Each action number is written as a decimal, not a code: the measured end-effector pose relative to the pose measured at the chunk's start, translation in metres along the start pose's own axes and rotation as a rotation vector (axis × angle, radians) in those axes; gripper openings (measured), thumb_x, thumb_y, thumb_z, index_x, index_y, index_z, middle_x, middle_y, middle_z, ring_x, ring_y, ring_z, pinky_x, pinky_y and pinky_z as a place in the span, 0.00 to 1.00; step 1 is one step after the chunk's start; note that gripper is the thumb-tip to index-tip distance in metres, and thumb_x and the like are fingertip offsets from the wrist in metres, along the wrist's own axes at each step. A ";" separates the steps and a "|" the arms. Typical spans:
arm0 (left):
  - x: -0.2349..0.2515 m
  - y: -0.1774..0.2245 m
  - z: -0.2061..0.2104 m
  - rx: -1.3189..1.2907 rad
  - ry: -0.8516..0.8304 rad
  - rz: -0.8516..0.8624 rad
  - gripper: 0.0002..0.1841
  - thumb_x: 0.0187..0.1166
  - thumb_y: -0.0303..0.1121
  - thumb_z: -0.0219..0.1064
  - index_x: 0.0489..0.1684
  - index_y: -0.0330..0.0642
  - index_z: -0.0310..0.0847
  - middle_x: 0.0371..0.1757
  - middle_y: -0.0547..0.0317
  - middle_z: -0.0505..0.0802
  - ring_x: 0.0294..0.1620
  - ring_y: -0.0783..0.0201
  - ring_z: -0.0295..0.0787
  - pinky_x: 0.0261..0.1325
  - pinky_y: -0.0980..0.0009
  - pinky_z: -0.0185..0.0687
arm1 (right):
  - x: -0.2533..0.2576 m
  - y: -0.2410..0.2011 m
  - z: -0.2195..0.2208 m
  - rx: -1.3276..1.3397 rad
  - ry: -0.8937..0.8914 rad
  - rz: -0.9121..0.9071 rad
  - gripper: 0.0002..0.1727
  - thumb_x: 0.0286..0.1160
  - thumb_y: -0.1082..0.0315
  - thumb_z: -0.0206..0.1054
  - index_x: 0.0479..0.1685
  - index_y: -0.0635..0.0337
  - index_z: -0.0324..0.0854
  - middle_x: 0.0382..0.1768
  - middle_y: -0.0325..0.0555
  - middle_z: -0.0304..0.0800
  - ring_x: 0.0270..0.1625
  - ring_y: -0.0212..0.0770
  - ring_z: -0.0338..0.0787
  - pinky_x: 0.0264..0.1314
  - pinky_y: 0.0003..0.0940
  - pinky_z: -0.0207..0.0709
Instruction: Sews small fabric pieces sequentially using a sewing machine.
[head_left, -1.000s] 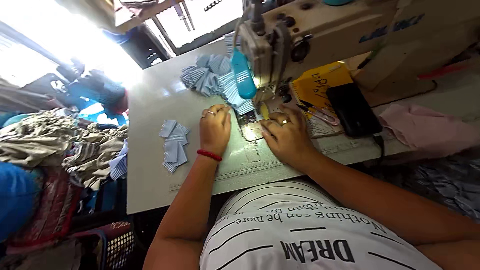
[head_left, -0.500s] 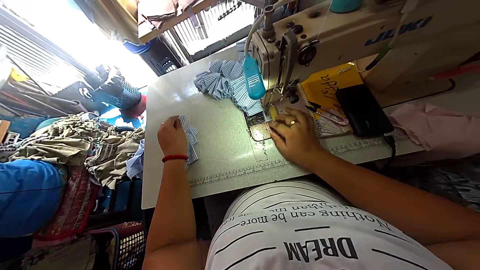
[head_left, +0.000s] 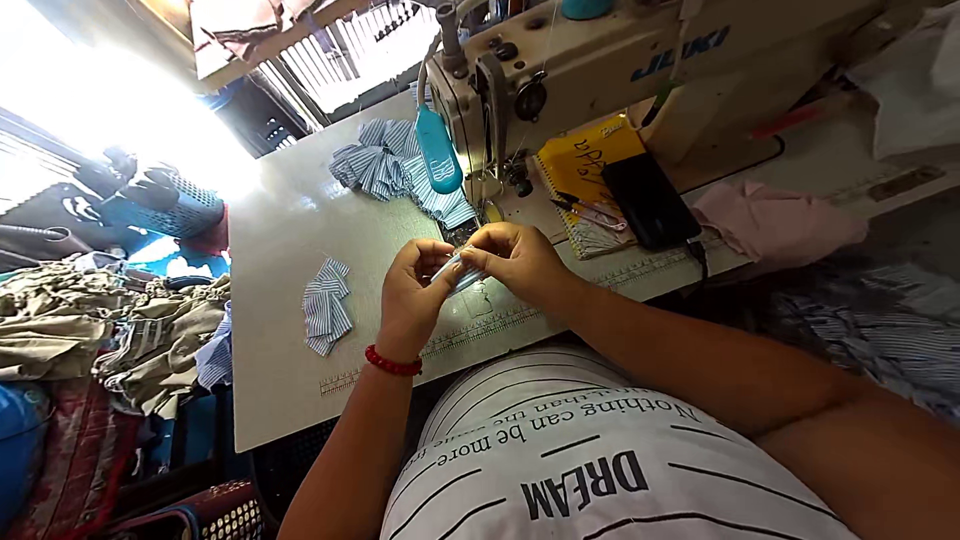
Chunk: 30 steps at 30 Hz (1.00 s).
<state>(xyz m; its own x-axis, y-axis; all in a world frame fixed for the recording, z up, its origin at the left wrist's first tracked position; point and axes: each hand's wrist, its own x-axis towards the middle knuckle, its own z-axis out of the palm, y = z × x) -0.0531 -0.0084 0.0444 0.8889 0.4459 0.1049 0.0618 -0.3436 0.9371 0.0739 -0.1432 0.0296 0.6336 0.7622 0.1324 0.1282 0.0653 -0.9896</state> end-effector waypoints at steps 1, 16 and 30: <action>-0.001 -0.002 0.006 -0.014 0.019 -0.057 0.14 0.79 0.30 0.73 0.59 0.41 0.81 0.46 0.60 0.91 0.40 0.72 0.89 0.45 0.75 0.87 | -0.001 0.002 -0.001 -0.005 0.033 0.008 0.05 0.79 0.69 0.70 0.39 0.61 0.87 0.33 0.38 0.90 0.33 0.23 0.86 0.41 0.21 0.82; 0.010 -0.027 0.037 -0.272 0.162 -0.190 0.20 0.78 0.22 0.71 0.67 0.43 0.77 0.40 0.60 0.89 0.35 0.71 0.89 0.43 0.73 0.89 | -0.004 0.026 -0.008 -0.114 0.163 0.086 0.12 0.78 0.73 0.72 0.56 0.59 0.82 0.32 0.44 0.88 0.28 0.34 0.88 0.33 0.28 0.87; 0.019 -0.026 0.040 -0.378 0.148 -0.267 0.20 0.82 0.25 0.68 0.70 0.44 0.74 0.42 0.57 0.90 0.37 0.65 0.93 0.42 0.67 0.94 | 0.012 0.025 -0.012 0.171 0.146 0.233 0.16 0.76 0.80 0.69 0.62 0.68 0.78 0.37 0.47 0.88 0.35 0.34 0.92 0.41 0.29 0.91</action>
<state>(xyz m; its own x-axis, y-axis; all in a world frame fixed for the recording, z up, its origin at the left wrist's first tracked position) -0.0191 -0.0242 0.0084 0.7885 0.6001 -0.1348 0.0849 0.1109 0.9902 0.0936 -0.1405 0.0073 0.7349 0.6700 -0.1045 -0.1556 0.0165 -0.9877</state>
